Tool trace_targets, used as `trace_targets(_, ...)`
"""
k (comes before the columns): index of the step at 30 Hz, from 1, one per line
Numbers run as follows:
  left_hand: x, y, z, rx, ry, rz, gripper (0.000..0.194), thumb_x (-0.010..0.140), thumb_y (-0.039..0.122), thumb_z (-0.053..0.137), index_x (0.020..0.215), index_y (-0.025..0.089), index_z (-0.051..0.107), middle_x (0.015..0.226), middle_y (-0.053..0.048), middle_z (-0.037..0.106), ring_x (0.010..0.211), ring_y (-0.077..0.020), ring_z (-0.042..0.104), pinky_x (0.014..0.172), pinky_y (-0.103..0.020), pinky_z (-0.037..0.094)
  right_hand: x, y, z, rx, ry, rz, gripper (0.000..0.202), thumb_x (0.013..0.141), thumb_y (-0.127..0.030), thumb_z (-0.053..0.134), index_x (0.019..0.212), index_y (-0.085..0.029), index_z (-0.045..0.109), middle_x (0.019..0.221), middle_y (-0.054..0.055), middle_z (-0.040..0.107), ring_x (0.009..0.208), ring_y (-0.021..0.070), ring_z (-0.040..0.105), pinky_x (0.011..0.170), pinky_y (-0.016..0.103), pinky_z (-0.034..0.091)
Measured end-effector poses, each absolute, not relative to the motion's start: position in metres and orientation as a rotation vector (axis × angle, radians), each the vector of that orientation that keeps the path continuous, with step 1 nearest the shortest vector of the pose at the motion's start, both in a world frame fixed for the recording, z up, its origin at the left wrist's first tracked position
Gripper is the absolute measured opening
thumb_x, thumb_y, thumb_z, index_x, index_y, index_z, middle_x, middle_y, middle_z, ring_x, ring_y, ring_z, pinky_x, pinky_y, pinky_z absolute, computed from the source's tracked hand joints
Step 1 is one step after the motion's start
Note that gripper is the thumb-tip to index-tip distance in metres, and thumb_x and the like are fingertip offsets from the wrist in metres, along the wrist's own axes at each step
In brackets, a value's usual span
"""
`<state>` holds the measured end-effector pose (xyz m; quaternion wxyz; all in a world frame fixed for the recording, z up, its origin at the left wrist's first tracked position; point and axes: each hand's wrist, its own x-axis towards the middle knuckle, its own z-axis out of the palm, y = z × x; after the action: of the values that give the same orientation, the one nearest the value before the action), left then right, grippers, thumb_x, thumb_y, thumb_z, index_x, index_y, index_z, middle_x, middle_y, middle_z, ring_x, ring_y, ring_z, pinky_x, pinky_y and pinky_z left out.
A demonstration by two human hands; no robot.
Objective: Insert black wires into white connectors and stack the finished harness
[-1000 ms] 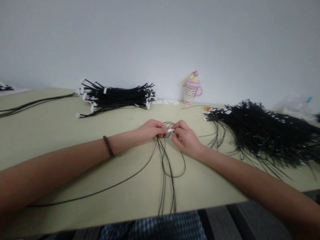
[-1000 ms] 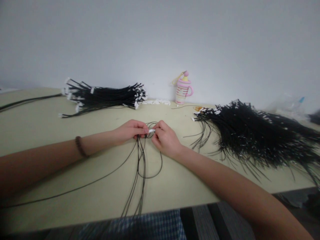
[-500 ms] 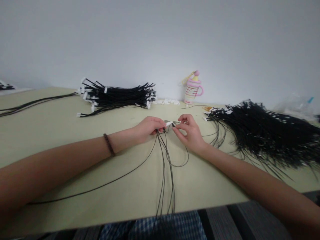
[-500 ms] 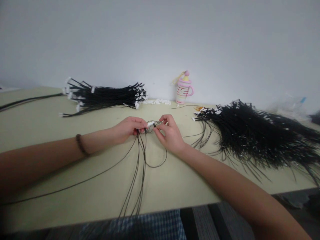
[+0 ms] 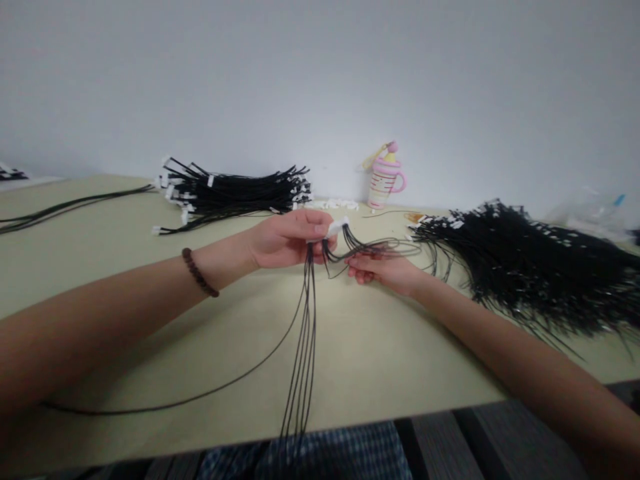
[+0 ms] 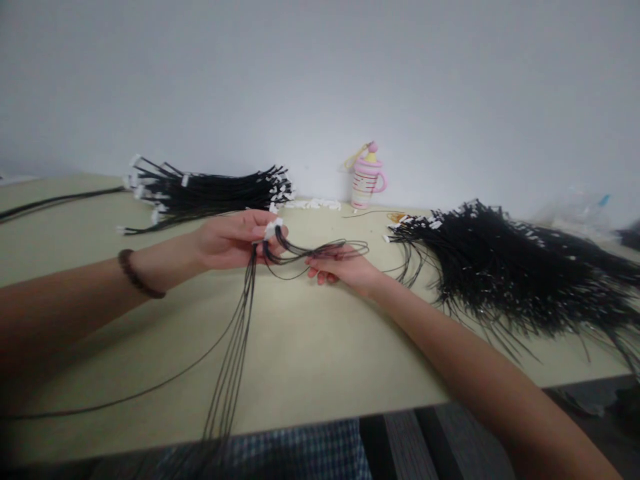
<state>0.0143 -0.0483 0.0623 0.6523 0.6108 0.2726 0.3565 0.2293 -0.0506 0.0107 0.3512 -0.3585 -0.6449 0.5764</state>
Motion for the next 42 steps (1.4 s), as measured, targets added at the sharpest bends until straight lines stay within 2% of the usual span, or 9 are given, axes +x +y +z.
trace_targets(3,0.018,-0.058,0.062,1.536,0.613,0.509,0.018,0.056,0.028,0.07,0.064,0.014,0.063,0.063,-0.005,0.06,0.054,-0.0126,0.05,0.053,-0.027,0.04,0.236,-0.048,0.012,-0.835,-1.612,1.584,0.028,0.06,-0.027,0.07,0.084,-0.017,0.061,0.083,0.005,0.066,0.067,0.0125,0.06,0.058,0.023,0.047)
trace_targets(6,0.022,-0.058,0.058,1.668,0.576,0.293,0.014,0.06,0.028,0.068,0.067,0.016,0.065,0.065,-0.004,0.06,0.057,-0.0116,0.051,0.054,-0.024,0.039,0.242,-0.041,0.01,-0.877,-1.521,1.582,0.024,0.065,-0.024,0.065,0.088,-0.017,0.061,0.09,0.006,0.066,0.07,0.0129,0.061,0.061,0.024,0.049)
trace_targets(13,0.028,-0.046,0.035,1.945,0.69,0.271,0.014,0.067,0.028,0.061,0.07,0.016,0.066,0.059,-0.001,0.057,0.053,-0.0093,0.046,0.05,-0.021,0.032,0.249,-0.027,0.011,-1.024,-1.415,1.439,0.02,0.072,-0.022,0.054,0.09,-0.017,0.062,0.1,0.008,0.064,0.083,0.0166,0.062,0.061,0.026,0.049)
trace_targets(21,0.031,-0.039,0.025,1.873,0.953,0.56,0.015,0.068,0.027,0.057,0.069,0.014,0.063,0.056,-0.001,0.054,0.051,-0.009,0.045,0.046,-0.02,0.031,0.233,-0.045,0.008,-1.087,-1.823,0.318,0.023,0.067,-0.017,0.056,0.089,-0.018,0.064,0.092,0.005,0.063,0.083,0.0163,0.057,0.068,0.029,0.045)
trace_targets(26,0.031,-0.032,0.015,1.72,1.028,0.756,0.013,0.067,0.024,0.057,0.068,0.012,0.062,0.06,-0.001,0.053,0.054,-0.0092,0.046,0.047,-0.021,0.034,0.219,-0.065,0.008,-0.894,-2.104,0.037,0.019,0.072,-0.013,0.05,0.085,-0.017,0.064,0.074,0.002,0.061,0.059,0.0095,0.051,0.06,0.023,0.04)
trace_targets(29,0.032,-0.03,0.011,1.685,0.996,0.78,0.012,0.066,0.023,0.057,0.068,0.012,0.062,0.06,0.0,0.054,0.054,-0.0085,0.045,0.049,-0.02,0.033,0.207,-0.074,0.005,-0.897,-2.241,0.123,0.018,0.075,-0.015,0.049,0.085,-0.017,0.064,0.074,0.001,0.062,0.053,0.0069,0.048,0.057,0.021,0.038)
trace_targets(36,0.032,-0.028,0.01,1.587,0.965,0.85,0.016,0.064,0.025,0.062,0.071,0.011,0.065,0.07,-0.004,0.061,0.061,-0.0102,0.05,0.052,-0.022,0.034,0.188,-0.077,-0.003,-0.981,-2.328,0.578,0.037,0.08,-0.033,0.052,0.114,-0.02,0.056,0.063,-0.002,0.058,0.044,0.0047,0.037,0.048,0.02,0.031)
trace_targets(40,0.033,-0.03,0.011,1.561,0.99,0.822,0.018,0.064,0.028,0.062,0.072,0.012,0.065,0.069,-0.004,0.061,0.059,-0.0106,0.05,0.052,-0.023,0.034,0.187,-0.066,-0.009,-0.861,-2.086,0.943,0.027,0.079,-0.028,0.051,0.101,-0.016,0.062,0.083,0.003,0.064,0.058,0.0075,0.051,0.057,0.022,0.041)
trace_targets(42,0.033,-0.031,0.011,1.557,0.988,0.82,0.018,0.064,0.028,0.062,0.072,0.013,0.065,0.068,-0.003,0.061,0.059,-0.0107,0.05,0.054,-0.023,0.036,0.187,-0.063,-0.009,-0.842,-1.934,1.071,0.021,0.077,-0.023,0.052,0.091,-0.015,0.064,0.083,0.005,0.065,0.067,0.0097,0.056,0.064,0.024,0.044)
